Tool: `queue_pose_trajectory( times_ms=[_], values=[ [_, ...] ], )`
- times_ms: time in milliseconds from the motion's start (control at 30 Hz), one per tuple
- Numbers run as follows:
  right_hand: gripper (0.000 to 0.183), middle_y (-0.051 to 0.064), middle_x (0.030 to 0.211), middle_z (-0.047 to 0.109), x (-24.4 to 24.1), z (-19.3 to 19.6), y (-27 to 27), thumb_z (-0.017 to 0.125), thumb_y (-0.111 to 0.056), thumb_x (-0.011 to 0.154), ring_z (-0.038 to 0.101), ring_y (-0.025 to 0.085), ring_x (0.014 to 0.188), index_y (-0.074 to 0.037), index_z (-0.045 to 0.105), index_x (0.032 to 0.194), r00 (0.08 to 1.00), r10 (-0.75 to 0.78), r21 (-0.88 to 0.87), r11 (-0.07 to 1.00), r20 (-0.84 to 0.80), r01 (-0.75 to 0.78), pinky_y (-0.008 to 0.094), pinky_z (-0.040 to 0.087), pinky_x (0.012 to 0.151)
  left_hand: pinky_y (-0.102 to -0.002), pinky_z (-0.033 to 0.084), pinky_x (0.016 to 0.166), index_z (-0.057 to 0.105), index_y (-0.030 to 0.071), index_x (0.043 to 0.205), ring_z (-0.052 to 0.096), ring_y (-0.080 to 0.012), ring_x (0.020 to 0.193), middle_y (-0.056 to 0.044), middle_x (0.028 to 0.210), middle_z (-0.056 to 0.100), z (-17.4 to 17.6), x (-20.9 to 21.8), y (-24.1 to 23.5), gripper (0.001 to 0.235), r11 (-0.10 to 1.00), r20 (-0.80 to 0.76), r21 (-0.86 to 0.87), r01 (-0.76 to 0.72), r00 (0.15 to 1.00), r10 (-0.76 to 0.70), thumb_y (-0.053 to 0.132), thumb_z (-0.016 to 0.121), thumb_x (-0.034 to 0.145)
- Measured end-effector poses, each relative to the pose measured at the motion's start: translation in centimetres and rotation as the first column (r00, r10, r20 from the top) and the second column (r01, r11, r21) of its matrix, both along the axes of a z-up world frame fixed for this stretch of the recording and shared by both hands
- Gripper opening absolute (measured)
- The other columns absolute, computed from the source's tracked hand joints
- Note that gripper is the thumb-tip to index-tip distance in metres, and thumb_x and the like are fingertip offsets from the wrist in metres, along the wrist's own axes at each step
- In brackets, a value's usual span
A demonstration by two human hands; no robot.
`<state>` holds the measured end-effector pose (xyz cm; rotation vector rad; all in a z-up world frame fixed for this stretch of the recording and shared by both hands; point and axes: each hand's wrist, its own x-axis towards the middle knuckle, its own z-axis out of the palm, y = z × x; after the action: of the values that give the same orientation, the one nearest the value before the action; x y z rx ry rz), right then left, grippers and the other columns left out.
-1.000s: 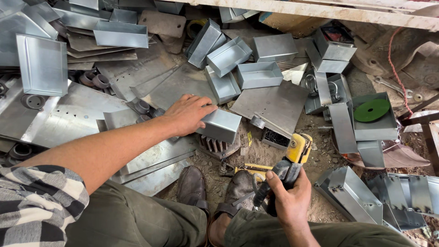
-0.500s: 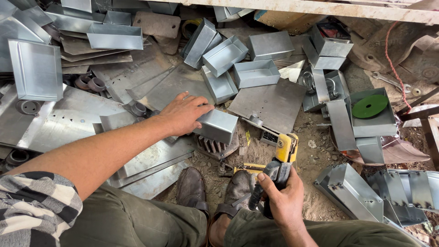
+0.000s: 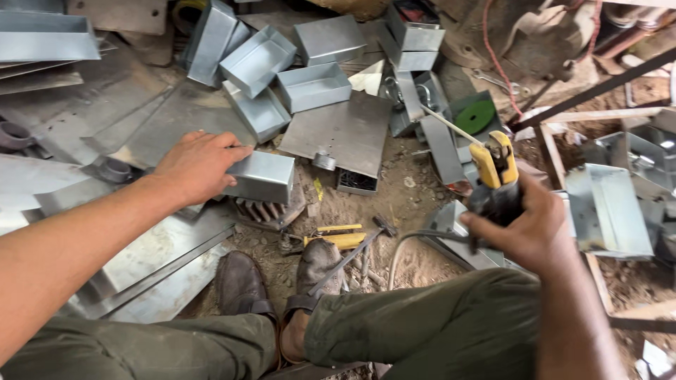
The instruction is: The person welds the seams of small metal boxes and then uses a hammer and a rod to strike the edges.
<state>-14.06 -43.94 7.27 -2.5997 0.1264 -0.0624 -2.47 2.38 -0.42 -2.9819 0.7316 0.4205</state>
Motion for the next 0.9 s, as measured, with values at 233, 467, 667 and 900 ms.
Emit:
queue_pose_trajectory(
  times_ms=[233,467,667,900],
  values=[
    [0.065,0.018,0.099,0.074,-1.0,-9.3,-14.5,0.087,-0.026,0.072,0.072,0.025,0.088,-0.003,0.061,0.127,0.946,-0.165,0.057,0.98,-0.28,0.188,0.041,0.06,0.08,-0.042,0.037,0.114,0.047,0.023,0.149,0.054,-0.0224,0.13,0.001,0.14,0.054,-0.1,-0.4,0.1,0.068,0.999,0.052,0.046,0.025,0.998,-0.027,0.032,0.073,0.087],
    [0.052,0.013,0.108,0.063,-11.7,-20.2,-20.0,0.073,-0.014,0.085,0.062,0.024,0.097,-0.004,0.061,0.135,0.916,-0.284,0.639,0.656,-0.283,0.401,0.042,0.054,0.083,-0.04,0.042,0.112,0.048,0.022,0.15,0.057,-0.0212,0.129,0.0,0.136,0.057,-0.5,-0.6,0.3,0.065,0.996,0.071,0.075,0.045,0.996,-0.051,0.033,0.07,0.09],
    [0.046,0.013,0.111,0.063,-16.9,-17.1,-19.7,0.069,-0.013,0.09,0.063,0.024,0.101,-0.003,0.06,0.135,0.801,-0.499,0.512,0.619,-0.33,0.596,0.041,0.054,0.086,-0.042,0.043,0.11,0.05,0.022,0.148,0.057,-0.0221,0.128,0.0,0.139,0.055,-0.8,-0.2,0.3,0.067,0.998,0.073,0.048,0.038,0.996,-0.042,0.032,0.074,0.086],
    [0.04,0.013,0.116,0.063,-19.1,-18.3,-20.2,0.064,-0.012,0.097,0.063,0.023,0.106,-0.001,0.059,0.134,0.757,-0.582,0.479,0.595,-0.297,0.645,0.041,0.055,0.089,-0.042,0.044,0.108,0.048,0.021,0.15,0.056,-0.0223,0.128,0.0,0.138,0.055,-0.5,-0.4,0.0,0.069,0.997,0.07,0.069,0.026,0.997,-0.031,0.031,0.074,0.087]
  ],
)
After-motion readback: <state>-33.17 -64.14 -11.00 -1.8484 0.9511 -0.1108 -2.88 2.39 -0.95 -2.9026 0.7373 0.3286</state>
